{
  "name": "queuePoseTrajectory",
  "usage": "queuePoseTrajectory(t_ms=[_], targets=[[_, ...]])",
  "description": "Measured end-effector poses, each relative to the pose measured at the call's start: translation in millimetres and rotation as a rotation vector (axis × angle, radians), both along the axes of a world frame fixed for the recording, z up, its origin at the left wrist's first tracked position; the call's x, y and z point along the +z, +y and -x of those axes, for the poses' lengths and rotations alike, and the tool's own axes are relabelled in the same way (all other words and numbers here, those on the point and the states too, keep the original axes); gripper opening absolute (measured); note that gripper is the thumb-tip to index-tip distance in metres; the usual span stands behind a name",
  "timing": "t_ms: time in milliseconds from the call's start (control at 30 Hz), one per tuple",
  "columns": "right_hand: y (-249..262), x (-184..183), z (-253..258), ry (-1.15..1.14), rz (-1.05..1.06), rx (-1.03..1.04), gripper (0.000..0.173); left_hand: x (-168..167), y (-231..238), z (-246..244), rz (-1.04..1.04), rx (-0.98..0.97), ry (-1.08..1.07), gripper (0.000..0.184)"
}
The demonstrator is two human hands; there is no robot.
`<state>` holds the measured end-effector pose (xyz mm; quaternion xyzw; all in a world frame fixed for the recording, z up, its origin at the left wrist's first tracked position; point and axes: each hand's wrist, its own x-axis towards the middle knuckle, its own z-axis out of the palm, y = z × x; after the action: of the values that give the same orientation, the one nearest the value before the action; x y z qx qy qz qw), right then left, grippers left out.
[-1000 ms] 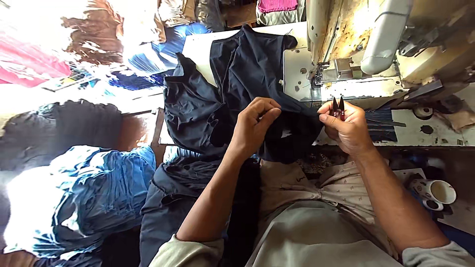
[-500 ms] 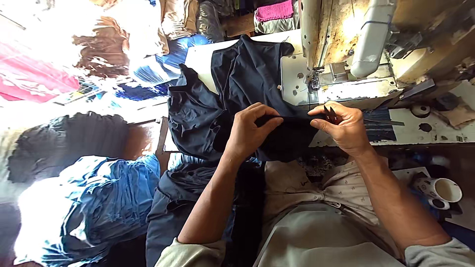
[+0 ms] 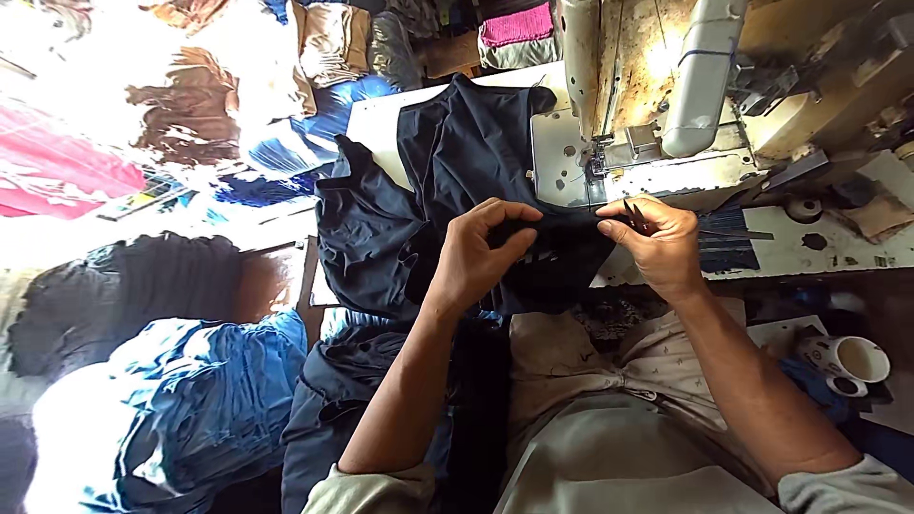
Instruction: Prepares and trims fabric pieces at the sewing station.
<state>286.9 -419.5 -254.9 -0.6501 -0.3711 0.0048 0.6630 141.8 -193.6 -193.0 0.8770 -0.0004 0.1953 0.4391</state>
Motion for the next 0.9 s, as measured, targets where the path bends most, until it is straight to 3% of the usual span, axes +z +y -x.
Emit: queuePoseTrajectory(t_ms=[233,367,500,600,700,900], targets=[[-1.9,-3.9,7.9,-0.023,0.022,-0.093,0.014,4.4,-26.1,4.7,-0.311,0.175,-0.192,0.013],[-0.4,-9.6,8.3,-0.006,0.064,-0.159,0.012,1.9,-21.7,-22.1,-0.303,0.146,-0.228,0.01],[-4.8,-10.5,11.6,0.06,0.192,-0.135,0.008,-6.3,-20.1,-60.7,-0.1,-0.004,-0.191,0.013],[-8.6,-9.9,13.9,0.176,0.264,-0.079,0.008,-10.4,-19.4,-92.0,-0.265,0.064,-0.129,0.016],[-6.4,-16.2,9.5,0.315,0.206,-0.024,0.011,-15.0,-12.0,-117.9,-0.424,0.1,-0.041,0.016],[-2.8,-23.6,8.2,0.487,0.028,0.025,0.011,-14.9,-7.9,-136.5,-0.384,0.167,0.067,0.014]])
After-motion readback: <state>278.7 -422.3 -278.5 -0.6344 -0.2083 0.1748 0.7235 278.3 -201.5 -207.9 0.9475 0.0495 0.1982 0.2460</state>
